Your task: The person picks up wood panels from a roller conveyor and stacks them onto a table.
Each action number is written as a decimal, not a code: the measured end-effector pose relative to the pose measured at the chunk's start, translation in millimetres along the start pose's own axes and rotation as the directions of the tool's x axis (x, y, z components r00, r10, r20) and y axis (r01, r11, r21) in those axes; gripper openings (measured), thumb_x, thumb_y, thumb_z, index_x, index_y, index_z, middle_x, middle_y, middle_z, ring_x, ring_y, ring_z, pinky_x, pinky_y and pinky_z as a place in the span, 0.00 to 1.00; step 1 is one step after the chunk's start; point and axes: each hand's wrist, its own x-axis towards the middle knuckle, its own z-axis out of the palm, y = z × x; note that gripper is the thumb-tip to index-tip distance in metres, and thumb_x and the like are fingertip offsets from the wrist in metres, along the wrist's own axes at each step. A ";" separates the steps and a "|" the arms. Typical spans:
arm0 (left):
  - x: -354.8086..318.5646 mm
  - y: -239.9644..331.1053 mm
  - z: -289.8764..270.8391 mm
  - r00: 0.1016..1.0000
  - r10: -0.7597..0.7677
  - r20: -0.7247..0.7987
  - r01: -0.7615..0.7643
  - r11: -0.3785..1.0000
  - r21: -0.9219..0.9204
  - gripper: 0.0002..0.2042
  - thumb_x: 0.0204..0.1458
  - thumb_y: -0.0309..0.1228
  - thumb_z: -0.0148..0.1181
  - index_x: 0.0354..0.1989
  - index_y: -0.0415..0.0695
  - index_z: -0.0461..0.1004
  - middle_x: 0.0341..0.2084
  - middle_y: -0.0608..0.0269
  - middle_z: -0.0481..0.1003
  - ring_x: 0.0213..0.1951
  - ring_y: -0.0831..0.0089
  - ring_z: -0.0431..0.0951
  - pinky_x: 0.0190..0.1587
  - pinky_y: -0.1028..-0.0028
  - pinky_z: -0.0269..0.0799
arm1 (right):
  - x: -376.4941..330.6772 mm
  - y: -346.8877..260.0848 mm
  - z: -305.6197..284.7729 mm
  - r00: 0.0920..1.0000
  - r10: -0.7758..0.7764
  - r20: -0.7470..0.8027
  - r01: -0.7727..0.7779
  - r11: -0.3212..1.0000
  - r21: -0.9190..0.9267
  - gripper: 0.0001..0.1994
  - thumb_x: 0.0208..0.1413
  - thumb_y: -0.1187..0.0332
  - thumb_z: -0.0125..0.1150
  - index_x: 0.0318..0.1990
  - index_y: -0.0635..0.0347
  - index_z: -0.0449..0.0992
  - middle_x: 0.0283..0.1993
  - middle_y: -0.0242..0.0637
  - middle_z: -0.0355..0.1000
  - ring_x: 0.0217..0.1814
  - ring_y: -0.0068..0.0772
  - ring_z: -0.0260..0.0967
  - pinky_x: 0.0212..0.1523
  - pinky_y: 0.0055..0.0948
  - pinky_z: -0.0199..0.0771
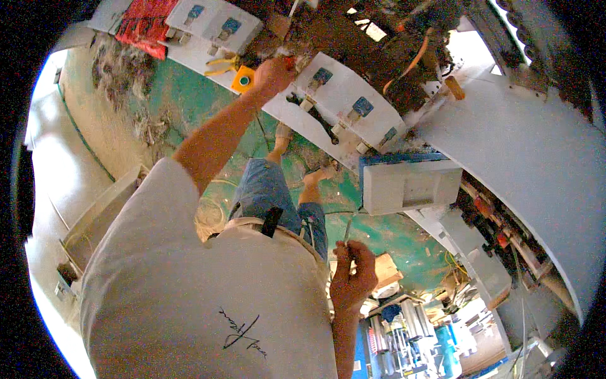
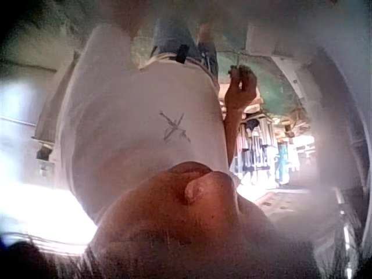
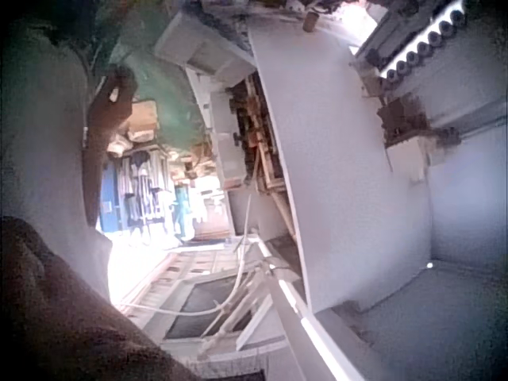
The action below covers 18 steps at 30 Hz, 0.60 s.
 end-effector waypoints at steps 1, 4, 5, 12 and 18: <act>-24.2 9.4 -13.5 0.989 0.121 -0.085 -0.129 0.987 -0.094 0.18 0.54 0.42 0.57 0.50 0.48 0.78 0.37 0.46 0.80 0.42 0.50 0.81 0.42 0.57 0.77 | 5.8 -8.6 1.1 0.997 -0.073 -0.039 0.075 0.996 0.055 0.09 0.60 0.76 0.60 0.47 0.67 0.74 0.39 0.44 0.80 0.40 0.33 0.80 0.40 0.29 0.80; -102.1 24.2 -49.3 0.928 0.341 -0.153 -0.374 0.860 -0.348 0.18 0.54 0.38 0.62 0.53 0.49 0.76 0.34 0.54 0.81 0.36 0.58 0.83 0.39 0.62 0.78 | 23.7 -35.9 -3.6 0.946 -0.312 -0.092 0.320 0.941 0.105 0.09 0.61 0.77 0.58 0.48 0.68 0.75 0.38 0.44 0.80 0.39 0.32 0.80 0.40 0.30 0.80; -130.4 29.7 -61.8 0.906 0.390 -0.163 -0.422 0.829 -0.368 0.18 0.53 0.37 0.63 0.52 0.49 0.76 0.34 0.55 0.81 0.37 0.59 0.83 0.39 0.64 0.78 | 27.8 -46.5 -2.0 0.934 -0.343 -0.102 0.355 0.924 0.139 0.09 0.62 0.77 0.57 0.48 0.68 0.75 0.38 0.43 0.80 0.39 0.31 0.79 0.40 0.29 0.80; -243.5 58.9 -122.9 0.744 0.639 -0.196 -0.661 0.660 -0.356 0.20 0.49 0.33 0.67 0.52 0.48 0.76 0.43 0.57 0.80 0.40 0.57 0.83 0.42 0.64 0.79 | 25.7 -92.0 -0.2 0.841 -0.532 -0.093 0.528 0.773 0.351 0.08 0.63 0.77 0.54 0.49 0.67 0.73 0.39 0.46 0.80 0.36 0.30 0.78 0.37 0.26 0.79; -276.6 65.7 -149.7 0.696 0.682 -0.223 -0.709 0.606 -0.361 0.22 0.44 0.29 0.68 0.51 0.46 0.76 0.45 0.55 0.79 0.40 0.56 0.83 0.41 0.64 0.80 | 19.9 -97.3 -1.7 0.794 -0.598 -0.110 0.593 0.721 0.359 0.08 0.64 0.77 0.53 0.49 0.66 0.71 0.39 0.48 0.79 0.36 0.35 0.79 0.37 0.29 0.80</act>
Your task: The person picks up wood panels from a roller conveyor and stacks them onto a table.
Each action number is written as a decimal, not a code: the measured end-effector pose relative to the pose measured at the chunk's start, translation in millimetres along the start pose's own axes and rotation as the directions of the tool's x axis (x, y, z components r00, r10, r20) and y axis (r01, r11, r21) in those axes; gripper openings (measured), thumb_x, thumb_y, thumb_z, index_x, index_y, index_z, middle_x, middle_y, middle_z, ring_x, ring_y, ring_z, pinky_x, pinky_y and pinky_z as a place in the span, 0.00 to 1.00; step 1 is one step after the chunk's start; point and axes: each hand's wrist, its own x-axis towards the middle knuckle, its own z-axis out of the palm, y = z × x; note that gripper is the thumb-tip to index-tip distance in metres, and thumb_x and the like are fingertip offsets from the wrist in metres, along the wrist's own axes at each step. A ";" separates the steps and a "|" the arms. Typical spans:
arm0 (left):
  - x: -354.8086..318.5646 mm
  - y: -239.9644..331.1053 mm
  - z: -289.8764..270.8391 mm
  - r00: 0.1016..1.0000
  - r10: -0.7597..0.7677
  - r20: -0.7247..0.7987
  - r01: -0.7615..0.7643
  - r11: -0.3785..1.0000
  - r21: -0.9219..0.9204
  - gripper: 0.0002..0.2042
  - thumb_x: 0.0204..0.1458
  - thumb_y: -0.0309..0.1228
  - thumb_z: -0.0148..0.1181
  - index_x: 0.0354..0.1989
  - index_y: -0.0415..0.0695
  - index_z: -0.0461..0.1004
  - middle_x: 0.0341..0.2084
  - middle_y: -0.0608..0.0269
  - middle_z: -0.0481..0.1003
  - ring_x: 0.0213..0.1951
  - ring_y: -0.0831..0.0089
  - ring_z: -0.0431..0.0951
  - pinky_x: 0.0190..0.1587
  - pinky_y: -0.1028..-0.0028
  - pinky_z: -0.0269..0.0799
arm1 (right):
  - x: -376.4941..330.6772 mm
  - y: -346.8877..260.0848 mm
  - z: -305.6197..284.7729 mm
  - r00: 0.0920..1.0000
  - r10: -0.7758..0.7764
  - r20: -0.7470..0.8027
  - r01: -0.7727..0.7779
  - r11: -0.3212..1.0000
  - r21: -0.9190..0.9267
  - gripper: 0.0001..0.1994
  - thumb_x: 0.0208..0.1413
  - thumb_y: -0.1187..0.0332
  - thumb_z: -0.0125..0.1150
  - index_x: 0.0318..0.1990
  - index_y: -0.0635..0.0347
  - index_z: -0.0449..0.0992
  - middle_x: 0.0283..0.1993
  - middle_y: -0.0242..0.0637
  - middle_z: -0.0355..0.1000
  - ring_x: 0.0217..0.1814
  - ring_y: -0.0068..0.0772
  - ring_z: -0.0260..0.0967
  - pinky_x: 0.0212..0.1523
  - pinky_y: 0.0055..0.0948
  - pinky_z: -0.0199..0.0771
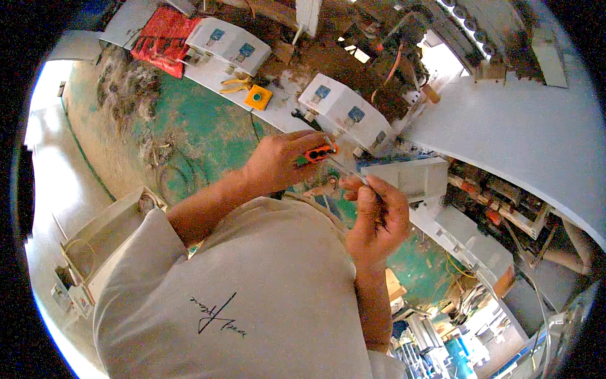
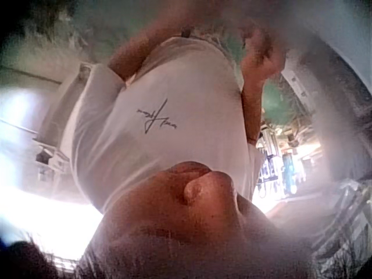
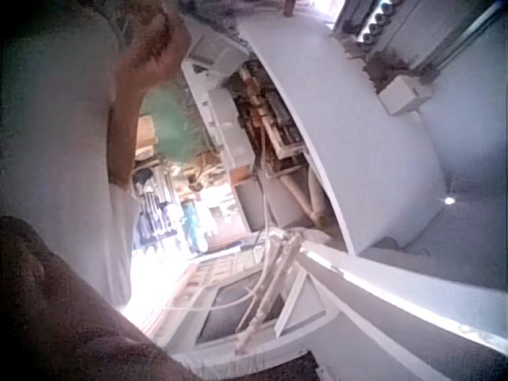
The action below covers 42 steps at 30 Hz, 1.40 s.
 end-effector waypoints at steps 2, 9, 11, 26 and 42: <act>-2.6 6.5 -5.3 1.000 -0.005 0.012 0.005 1.000 0.003 0.22 0.44 0.29 0.68 0.51 0.46 0.76 0.44 0.55 0.80 0.40 0.56 0.83 0.41 0.64 0.80 | -0.1 -0.3 1.2 0.999 -0.012 -0.037 0.014 0.999 0.048 0.09 0.62 0.79 0.54 0.48 0.66 0.72 0.39 0.47 0.80 0.35 0.31 0.78 0.40 0.27 0.79; -9.5 5.2 -8.6 0.991 0.123 -0.047 -0.114 0.981 0.157 0.21 0.42 0.31 0.70 0.49 0.47 0.78 0.44 0.58 0.80 0.41 0.57 0.82 0.43 0.64 0.80 | 0.1 20.0 4.0 0.954 -0.232 0.189 0.297 0.816 -0.496 0.10 0.60 0.71 0.63 0.48 0.61 0.77 0.37 0.45 0.80 0.32 0.40 0.79 0.35 0.32 0.78; -8.1 -1.9 -0.8 0.982 0.174 -0.068 -0.163 0.977 0.140 0.21 0.42 0.33 0.70 0.48 0.48 0.79 0.43 0.58 0.80 0.40 0.57 0.82 0.43 0.63 0.80 | 1.3 40.7 19.0 0.952 -0.151 0.265 0.284 0.753 -0.594 0.13 0.59 0.66 0.65 0.50 0.58 0.78 0.37 0.44 0.80 0.32 0.43 0.79 0.34 0.34 0.78; 56.3 -384.0 73.6 0.801 -0.596 -0.050 0.562 0.721 0.405 0.23 0.47 0.51 0.65 0.32 0.38 0.80 0.27 0.47 0.80 0.32 0.53 0.82 0.36 0.59 0.77 | -142.0 149.4 -33.8 0.702 0.711 0.041 -0.526 0.556 -0.644 0.20 0.61 0.62 0.60 0.58 0.62 0.74 0.34 0.47 0.79 0.36 0.34 0.77 0.38 0.34 0.76; -90.1 -270.7 167.0 0.705 -0.528 0.473 -0.106 0.581 0.807 0.13 0.56 0.40 0.53 0.41 0.48 0.79 0.37 0.52 0.81 0.42 0.54 0.82 0.45 0.53 0.75 | -564.8 248.8 -176.2 0.023 0.876 -0.482 -0.917 0.210 0.338 0.16 0.58 0.64 0.64 0.42 0.71 0.77 0.31 0.43 0.79 0.25 0.30 0.76 0.28 0.28 0.75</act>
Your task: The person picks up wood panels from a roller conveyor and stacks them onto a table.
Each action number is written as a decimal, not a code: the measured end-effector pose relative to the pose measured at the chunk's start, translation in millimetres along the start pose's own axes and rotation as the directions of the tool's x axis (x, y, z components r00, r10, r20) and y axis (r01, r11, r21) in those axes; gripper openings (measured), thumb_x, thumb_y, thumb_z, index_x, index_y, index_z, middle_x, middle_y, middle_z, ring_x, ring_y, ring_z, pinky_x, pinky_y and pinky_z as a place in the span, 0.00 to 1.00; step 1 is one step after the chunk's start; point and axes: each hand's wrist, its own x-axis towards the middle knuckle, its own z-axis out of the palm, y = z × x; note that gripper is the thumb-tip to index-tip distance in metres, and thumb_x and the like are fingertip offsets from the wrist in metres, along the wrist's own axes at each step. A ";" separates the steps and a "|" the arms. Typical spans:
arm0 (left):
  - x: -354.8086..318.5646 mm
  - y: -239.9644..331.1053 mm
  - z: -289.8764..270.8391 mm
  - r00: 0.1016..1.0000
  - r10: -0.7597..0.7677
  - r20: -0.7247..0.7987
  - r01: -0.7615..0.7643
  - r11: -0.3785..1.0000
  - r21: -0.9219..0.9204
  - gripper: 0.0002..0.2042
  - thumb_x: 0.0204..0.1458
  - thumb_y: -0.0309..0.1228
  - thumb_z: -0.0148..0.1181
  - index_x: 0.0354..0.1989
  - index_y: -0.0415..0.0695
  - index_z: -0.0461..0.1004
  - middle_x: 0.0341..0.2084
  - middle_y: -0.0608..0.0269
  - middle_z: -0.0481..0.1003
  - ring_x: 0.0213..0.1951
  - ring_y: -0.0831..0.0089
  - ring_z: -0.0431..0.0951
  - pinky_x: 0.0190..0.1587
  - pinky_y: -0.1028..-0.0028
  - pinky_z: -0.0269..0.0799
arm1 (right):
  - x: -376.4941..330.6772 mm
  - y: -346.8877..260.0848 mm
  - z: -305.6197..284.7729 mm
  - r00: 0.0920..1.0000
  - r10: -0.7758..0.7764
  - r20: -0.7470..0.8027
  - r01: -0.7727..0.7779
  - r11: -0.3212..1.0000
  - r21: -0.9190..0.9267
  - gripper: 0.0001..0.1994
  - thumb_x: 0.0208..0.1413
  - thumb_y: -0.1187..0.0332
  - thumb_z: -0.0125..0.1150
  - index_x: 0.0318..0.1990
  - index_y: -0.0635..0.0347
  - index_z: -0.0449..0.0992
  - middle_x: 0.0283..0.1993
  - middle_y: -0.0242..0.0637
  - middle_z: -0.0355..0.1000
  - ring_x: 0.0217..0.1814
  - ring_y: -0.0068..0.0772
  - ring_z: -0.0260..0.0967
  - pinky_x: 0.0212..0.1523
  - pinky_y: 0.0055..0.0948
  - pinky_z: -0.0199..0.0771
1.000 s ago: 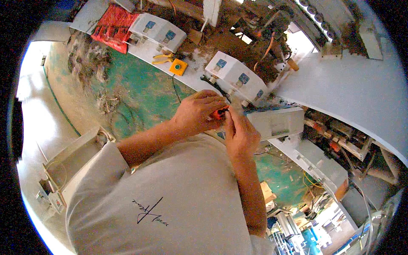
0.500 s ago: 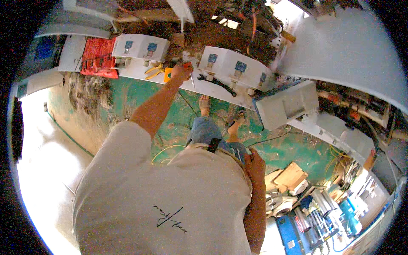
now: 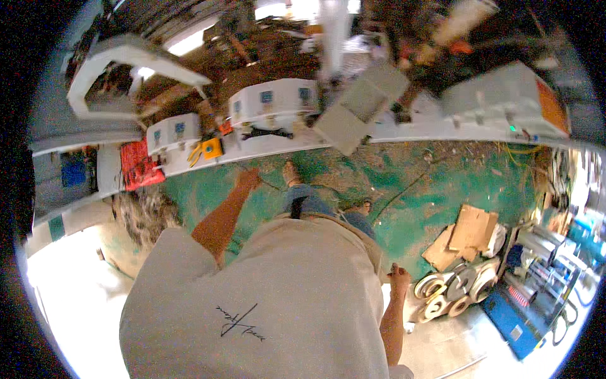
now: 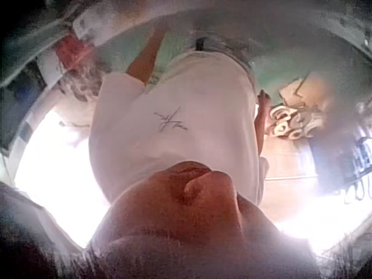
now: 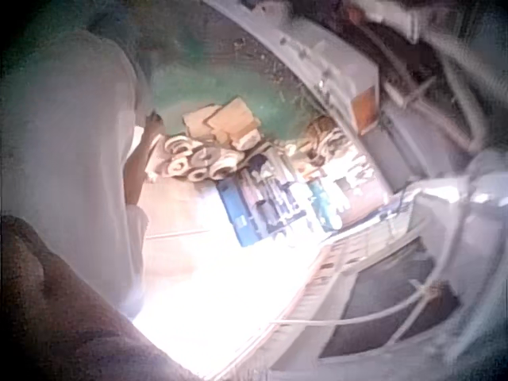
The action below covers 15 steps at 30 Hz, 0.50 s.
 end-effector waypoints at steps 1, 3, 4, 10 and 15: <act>-21.2 19.7 15.5 0.993 0.090 0.074 -0.084 0.993 -0.077 0.14 0.56 0.41 0.54 0.42 0.48 0.79 0.38 0.53 0.81 0.42 0.55 0.82 0.46 0.53 0.75 | 17.0 27.1 -12.1 0.999 -0.016 -0.046 0.013 0.997 -0.071 0.15 0.58 0.64 0.64 0.41 0.71 0.77 0.30 0.43 0.78 0.26 0.31 0.76 0.28 0.28 0.75; -57.9 55.4 44.2 0.986 0.045 0.163 -0.008 0.976 -0.218 0.14 0.56 0.41 0.56 0.44 0.47 0.78 0.40 0.52 0.80 0.42 0.55 0.81 0.46 0.53 0.75 | 35.9 66.5 -26.6 0.971 -0.204 -0.125 0.190 0.975 -0.112 0.13 0.58 0.63 0.64 0.37 0.69 0.79 0.28 0.42 0.78 0.25 0.33 0.75 0.31 0.28 0.75; -74.7 80.1 57.8 0.983 0.006 0.182 0.045 0.960 -0.277 0.14 0.55 0.41 0.56 0.45 0.47 0.78 0.41 0.52 0.80 0.43 0.54 0.81 0.46 0.54 0.75 | 46.0 86.3 -37.0 0.966 -0.192 -0.172 0.194 0.981 -0.002 0.13 0.57 0.64 0.65 0.37 0.68 0.80 0.29 0.42 0.78 0.27 0.33 0.76 0.32 0.29 0.75; -93.6 247.7 71.5 0.962 0.069 0.265 0.015 0.953 -0.302 0.18 0.54 0.41 0.62 0.50 0.46 0.76 0.46 0.49 0.78 0.44 0.53 0.80 0.47 0.55 0.75 | 107.8 122.7 -119.1 0.934 -0.171 -0.315 0.174 0.985 -0.020 0.16 0.54 0.65 0.64 0.43 0.71 0.79 0.37 0.49 0.80 0.41 0.34 0.79 0.44 0.32 0.75; -32.3 423.8 18.4 0.964 0.205 0.171 -0.176 0.969 -0.173 0.23 0.52 0.40 0.66 0.55 0.45 0.75 0.50 0.46 0.76 0.46 0.52 0.79 0.48 0.56 0.75 | 172.0 101.4 -214.7 0.989 -0.089 -0.119 0.103 0.989 0.110 0.21 0.54 0.65 0.64 0.54 0.66 0.75 0.46 0.48 0.78 0.47 0.41 0.78 0.47 0.35 0.75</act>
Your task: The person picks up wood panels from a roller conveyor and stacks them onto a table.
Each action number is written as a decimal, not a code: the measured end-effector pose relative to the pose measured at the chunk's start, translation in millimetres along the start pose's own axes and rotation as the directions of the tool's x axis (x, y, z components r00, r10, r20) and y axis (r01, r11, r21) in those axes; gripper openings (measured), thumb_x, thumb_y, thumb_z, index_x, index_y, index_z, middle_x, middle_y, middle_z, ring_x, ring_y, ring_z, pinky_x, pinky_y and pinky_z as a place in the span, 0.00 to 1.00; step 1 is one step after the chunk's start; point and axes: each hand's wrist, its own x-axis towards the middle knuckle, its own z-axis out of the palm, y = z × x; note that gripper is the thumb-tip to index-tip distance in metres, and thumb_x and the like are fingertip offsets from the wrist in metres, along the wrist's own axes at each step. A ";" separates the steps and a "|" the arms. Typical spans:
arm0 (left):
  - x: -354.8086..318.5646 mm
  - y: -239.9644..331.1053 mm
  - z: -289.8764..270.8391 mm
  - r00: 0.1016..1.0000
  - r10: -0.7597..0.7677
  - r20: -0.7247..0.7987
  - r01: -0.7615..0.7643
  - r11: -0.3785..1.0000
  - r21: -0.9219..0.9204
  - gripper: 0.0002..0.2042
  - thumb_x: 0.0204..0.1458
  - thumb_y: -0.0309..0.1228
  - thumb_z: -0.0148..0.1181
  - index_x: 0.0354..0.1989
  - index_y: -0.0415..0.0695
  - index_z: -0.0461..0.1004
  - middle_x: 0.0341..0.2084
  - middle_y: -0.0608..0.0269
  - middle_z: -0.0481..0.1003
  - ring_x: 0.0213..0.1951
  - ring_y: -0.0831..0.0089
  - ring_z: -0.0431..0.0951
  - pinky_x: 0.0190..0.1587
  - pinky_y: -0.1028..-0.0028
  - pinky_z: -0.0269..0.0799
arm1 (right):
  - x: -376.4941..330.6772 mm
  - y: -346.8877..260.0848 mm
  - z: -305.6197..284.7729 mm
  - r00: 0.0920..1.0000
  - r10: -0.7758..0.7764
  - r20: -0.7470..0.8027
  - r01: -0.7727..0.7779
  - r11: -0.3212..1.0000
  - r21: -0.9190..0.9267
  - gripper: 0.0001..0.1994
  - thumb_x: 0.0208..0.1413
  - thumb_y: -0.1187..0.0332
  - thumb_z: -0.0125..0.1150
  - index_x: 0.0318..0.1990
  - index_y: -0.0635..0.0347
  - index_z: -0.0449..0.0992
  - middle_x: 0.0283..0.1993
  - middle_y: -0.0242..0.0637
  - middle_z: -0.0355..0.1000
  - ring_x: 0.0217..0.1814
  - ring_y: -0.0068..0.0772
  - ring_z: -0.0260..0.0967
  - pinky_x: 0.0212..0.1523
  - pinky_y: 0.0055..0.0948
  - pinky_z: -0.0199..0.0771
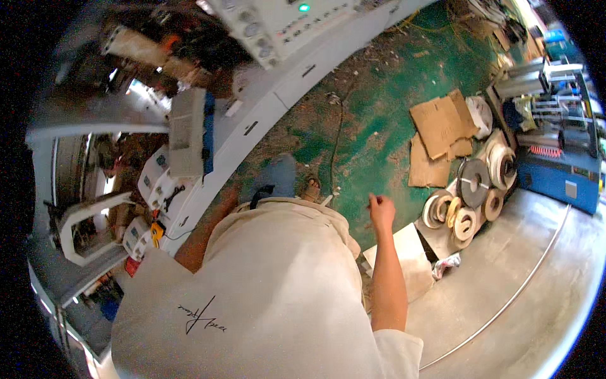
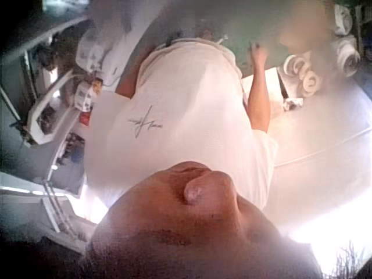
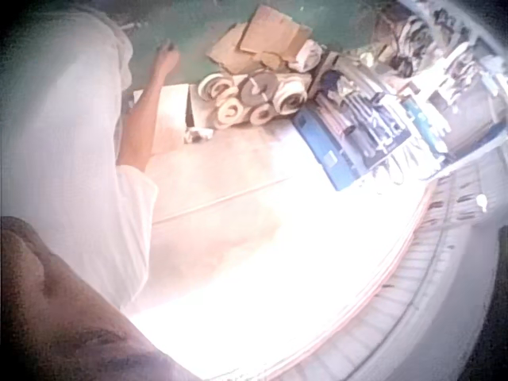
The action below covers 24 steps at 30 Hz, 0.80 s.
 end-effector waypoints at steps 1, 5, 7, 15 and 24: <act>18.8 31.1 -14.7 1.000 0.006 -0.005 -0.006 0.999 0.037 0.23 0.52 0.40 0.67 0.56 0.45 0.75 0.51 0.46 0.75 0.46 0.52 0.79 0.48 0.56 0.75 | 17.2 -16.1 -14.5 0.999 0.033 0.035 -0.030 0.996 -0.084 0.24 0.55 0.65 0.64 0.58 0.64 0.73 0.51 0.48 0.77 0.51 0.41 0.77 0.50 0.35 0.75; 67.8 186.2 -54.2 0.969 0.023 0.245 0.010 0.991 -0.135 0.32 0.52 0.45 0.68 0.63 0.41 0.67 0.60 0.46 0.68 0.50 0.58 0.77 0.53 0.59 0.73 | 71.2 -58.9 -58.1 0.927 -0.209 -0.312 0.246 0.966 0.084 0.27 0.55 0.60 0.64 0.60 0.62 0.71 0.56 0.50 0.74 0.56 0.50 0.73 0.55 0.40 0.72; 72.0 294.6 -48.8 0.964 0.091 0.250 -0.007 0.948 -0.317 0.35 0.55 0.49 0.64 0.65 0.41 0.63 0.63 0.47 0.65 0.55 0.60 0.73 0.58 0.59 0.69 | 93.4 -98.4 -94.3 0.897 -0.298 -0.328 0.319 0.948 0.011 0.25 0.55 0.63 0.65 0.59 0.64 0.72 0.57 0.50 0.73 0.59 0.53 0.70 0.60 0.42 0.69; 87.8 713.7 84.4 0.489 0.606 0.627 0.368 0.508 -0.778 0.27 0.68 0.51 0.37 0.64 0.42 0.60 0.58 0.56 0.67 0.60 0.57 0.68 0.64 0.58 0.63 | 204.7 -280.2 -272.9 0.520 -0.797 -0.307 0.796 0.582 -0.165 0.21 0.49 0.67 0.67 0.53 0.56 0.76 0.54 0.43 0.74 0.63 0.48 0.66 0.65 0.47 0.61; 17.6 1129.1 83.1 0.189 0.824 0.535 -0.298 0.567 -0.768 0.23 0.67 0.44 0.45 0.62 0.38 0.68 0.63 0.58 0.67 0.63 0.65 0.67 0.66 0.64 0.59 | 428.2 -80.1 -451.2 0.973 0.212 0.088 -0.229 0.878 0.420 0.27 0.67 0.47 0.44 0.62 0.57 0.69 0.58 0.46 0.71 0.55 0.43 0.73 0.59 0.43 0.70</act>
